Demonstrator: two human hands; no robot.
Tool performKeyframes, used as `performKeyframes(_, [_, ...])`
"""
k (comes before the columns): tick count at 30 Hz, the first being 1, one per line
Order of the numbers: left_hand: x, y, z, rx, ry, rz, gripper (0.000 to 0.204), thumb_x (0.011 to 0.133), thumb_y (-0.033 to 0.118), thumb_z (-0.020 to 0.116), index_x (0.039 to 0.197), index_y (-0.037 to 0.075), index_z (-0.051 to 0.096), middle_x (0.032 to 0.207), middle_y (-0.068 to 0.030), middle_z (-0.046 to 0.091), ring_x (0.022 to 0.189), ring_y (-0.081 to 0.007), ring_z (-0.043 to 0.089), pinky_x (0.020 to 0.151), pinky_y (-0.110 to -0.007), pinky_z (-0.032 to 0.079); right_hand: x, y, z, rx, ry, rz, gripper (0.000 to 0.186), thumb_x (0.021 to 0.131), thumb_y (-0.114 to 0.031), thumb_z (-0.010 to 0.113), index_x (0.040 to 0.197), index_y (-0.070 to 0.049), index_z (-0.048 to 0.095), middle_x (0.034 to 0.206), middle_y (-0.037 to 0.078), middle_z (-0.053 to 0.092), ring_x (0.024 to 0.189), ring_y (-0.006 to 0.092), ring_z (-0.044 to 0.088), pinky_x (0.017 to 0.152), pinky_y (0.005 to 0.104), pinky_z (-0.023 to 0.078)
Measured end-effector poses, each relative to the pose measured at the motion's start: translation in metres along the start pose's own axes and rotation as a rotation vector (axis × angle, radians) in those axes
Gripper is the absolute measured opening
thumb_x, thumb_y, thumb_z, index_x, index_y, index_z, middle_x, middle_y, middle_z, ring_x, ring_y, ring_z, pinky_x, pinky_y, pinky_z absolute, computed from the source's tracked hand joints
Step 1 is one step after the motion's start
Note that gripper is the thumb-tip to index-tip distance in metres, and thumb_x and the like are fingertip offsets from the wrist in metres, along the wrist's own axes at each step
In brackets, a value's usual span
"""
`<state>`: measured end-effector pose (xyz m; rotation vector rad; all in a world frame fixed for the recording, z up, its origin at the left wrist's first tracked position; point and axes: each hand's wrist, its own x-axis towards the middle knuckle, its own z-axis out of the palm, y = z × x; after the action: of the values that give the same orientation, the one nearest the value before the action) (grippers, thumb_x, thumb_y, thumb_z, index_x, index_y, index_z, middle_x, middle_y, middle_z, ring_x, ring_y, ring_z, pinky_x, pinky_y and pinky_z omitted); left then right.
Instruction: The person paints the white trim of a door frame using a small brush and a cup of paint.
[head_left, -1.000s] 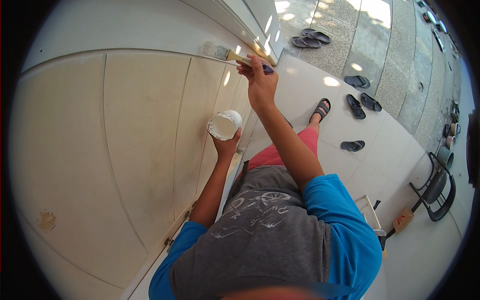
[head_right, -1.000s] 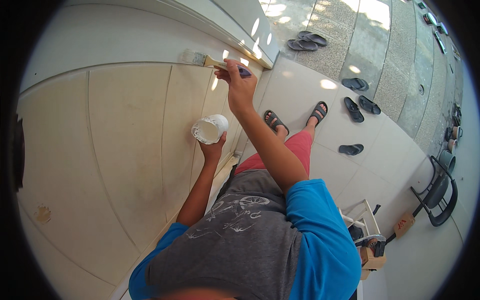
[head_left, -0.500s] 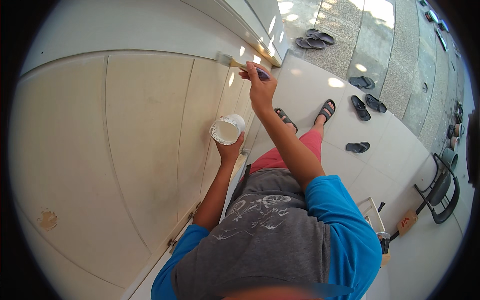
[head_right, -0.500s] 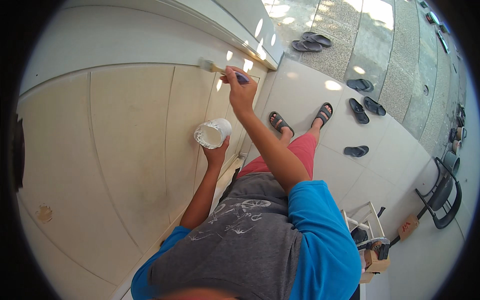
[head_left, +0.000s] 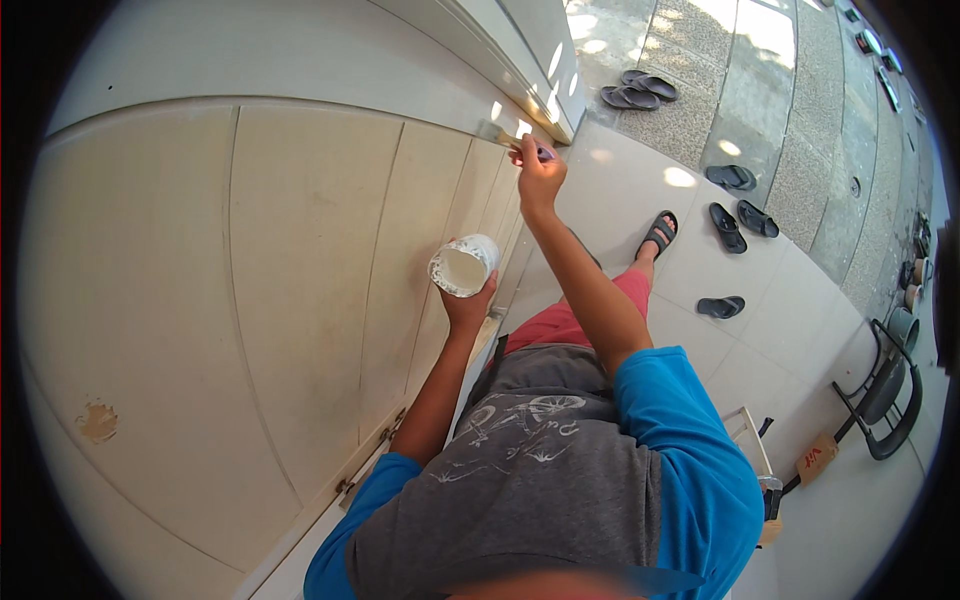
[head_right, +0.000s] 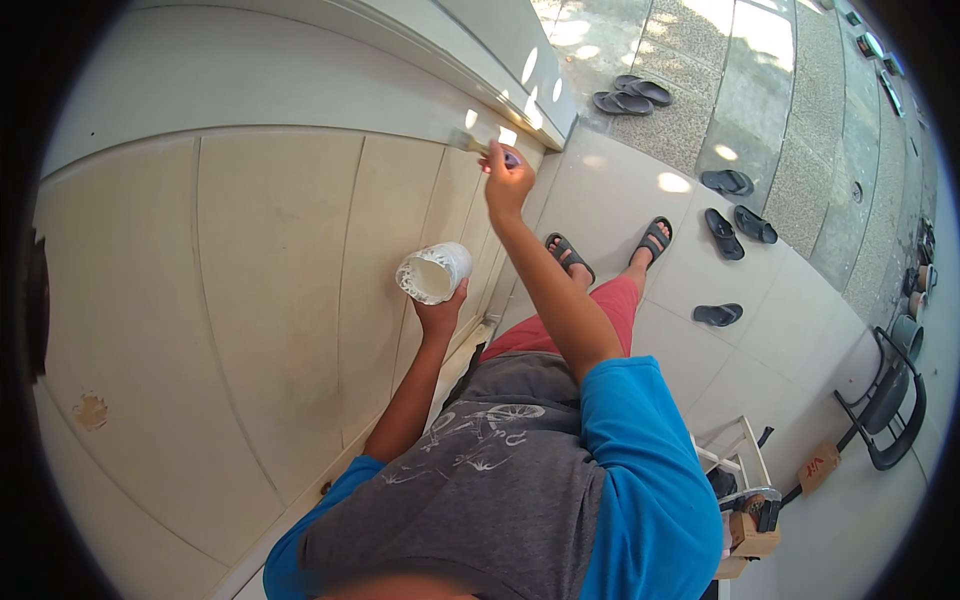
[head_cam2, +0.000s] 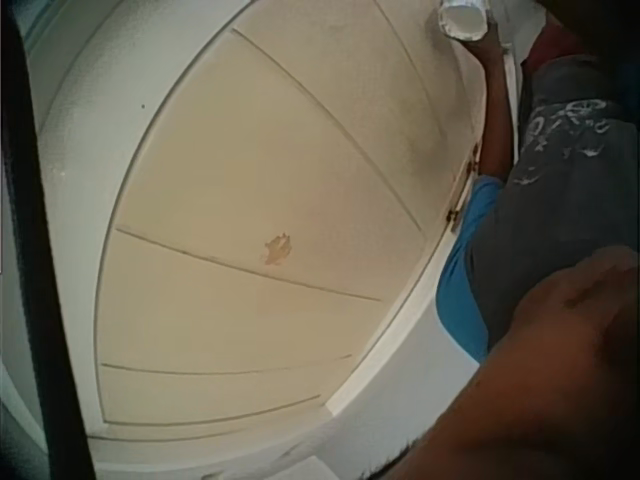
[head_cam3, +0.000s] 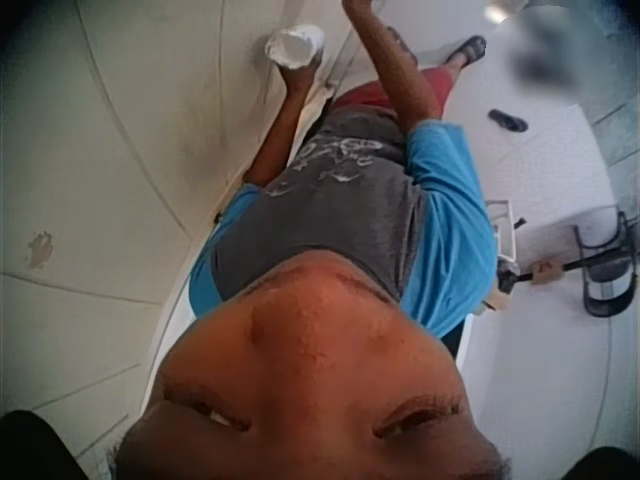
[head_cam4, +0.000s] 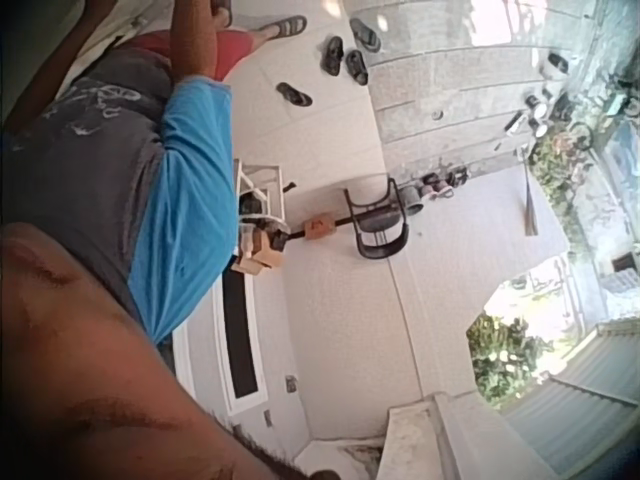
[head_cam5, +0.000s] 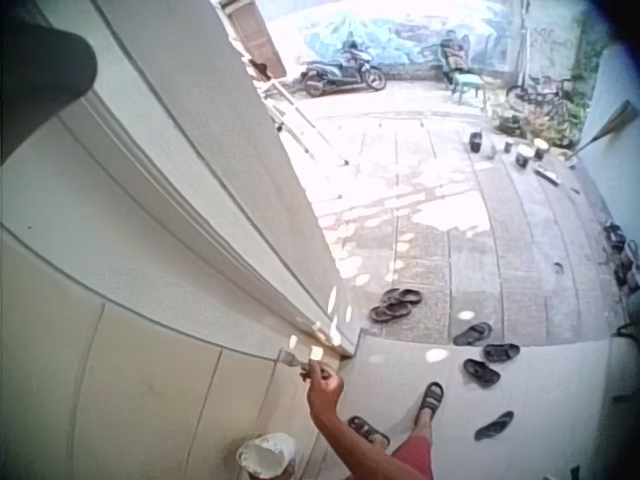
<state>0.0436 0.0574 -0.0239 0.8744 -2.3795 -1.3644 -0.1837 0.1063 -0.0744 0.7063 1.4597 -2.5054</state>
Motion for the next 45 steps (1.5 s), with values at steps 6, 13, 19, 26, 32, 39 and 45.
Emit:
performKeyframes(6, [-0.003,-0.007,-0.004,-0.016,0.039,0.020,0.083,0.075,0.005,0.087,0.145,-0.002,0.043,0.140,-0.0167,0.056,0.130,-0.0274,0.055,0.112,-0.040,0.041,-0.060,-0.096,0.034,0.289,-0.330,-0.052,0.029,0.100,-0.019,0.069,0.109,0.008,0.069,0.091,0.015,0.073,0.076,0.0224,0.073,0.073,0.0327,0.059])
performKeyframes(13, [0.007,0.012,0.003,0.002,0.001,0.017,0.084,0.075,0.005,0.086,0.147,-0.002,0.042,0.141,-0.0170,0.056,0.130,-0.0279,0.055,0.112,-0.040,0.041,0.030,0.023,-0.026,0.067,0.021,0.056,0.025,0.097,-0.019,0.071,0.102,0.006,0.072,0.084,0.012,0.073,0.072,0.0188,0.072,0.067,0.0296,0.059])
performKeyframes(19, [-0.001,0.001,-0.005,-0.014,0.018,-0.005,0.088,0.073,0.003,0.085,0.148,-0.003,0.039,0.142,-0.0174,0.053,0.129,-0.0274,0.054,0.111,-0.037,0.041,-0.020,-0.039,0.022,0.037,-0.121,-0.031,0.026,0.097,-0.018,0.072,0.105,0.007,0.071,0.085,0.013,0.074,0.071,0.0185,0.072,0.065,0.0291,0.059])
performKeyframes(26, [-0.001,0.003,-0.005,-0.006,0.032,-0.004,0.083,0.076,0.003,0.085,0.147,-0.002,0.042,0.140,-0.0163,0.057,0.129,-0.0276,0.056,0.111,-0.039,0.042,-0.011,-0.065,0.027,0.344,-0.340,0.065,0.029,0.099,-0.021,0.071,0.109,0.006,0.069,0.093,0.016,0.074,0.076,0.0214,0.072,0.067,0.0306,0.059])
performKeyframes(32, [0.006,0.008,0.004,0.040,0.018,0.062,0.081,0.075,0.003,0.085,0.145,-0.002,0.044,0.138,-0.0166,0.058,0.128,-0.0277,0.057,0.111,-0.040,0.043,0.054,0.026,-0.037,0.029,0.079,0.114,0.030,0.098,-0.023,0.072,0.106,0.006,0.070,0.089,0.013,0.073,0.075,0.0201,0.072,0.069,0.0291,0.059])
performKeyframes(39, [-0.009,-0.017,-0.004,0.007,0.079,-0.021,0.078,0.076,0.005,0.086,0.142,-0.003,0.045,0.137,-0.0165,0.058,0.127,-0.0262,0.057,0.110,-0.040,0.044,-0.037,-0.105,0.045,0.229,-0.325,-0.079,0.029,0.100,-0.023,0.069,0.104,0.006,0.070,0.092,0.017,0.074,0.074,0.0205,0.072,0.069,0.0317,0.058])
performKeyframes(45, [-0.004,-0.012,-0.005,0.000,0.022,-0.012,0.079,0.076,0.004,0.086,0.143,-0.003,0.044,0.138,-0.0163,0.058,0.128,-0.0261,0.057,0.110,-0.039,0.044,0.004,-0.062,0.030,0.318,-0.330,0.055,0.029,0.099,-0.022,0.071,0.108,0.005,0.070,0.089,0.014,0.073,0.077,0.0214,0.073,0.068,0.0314,0.060])
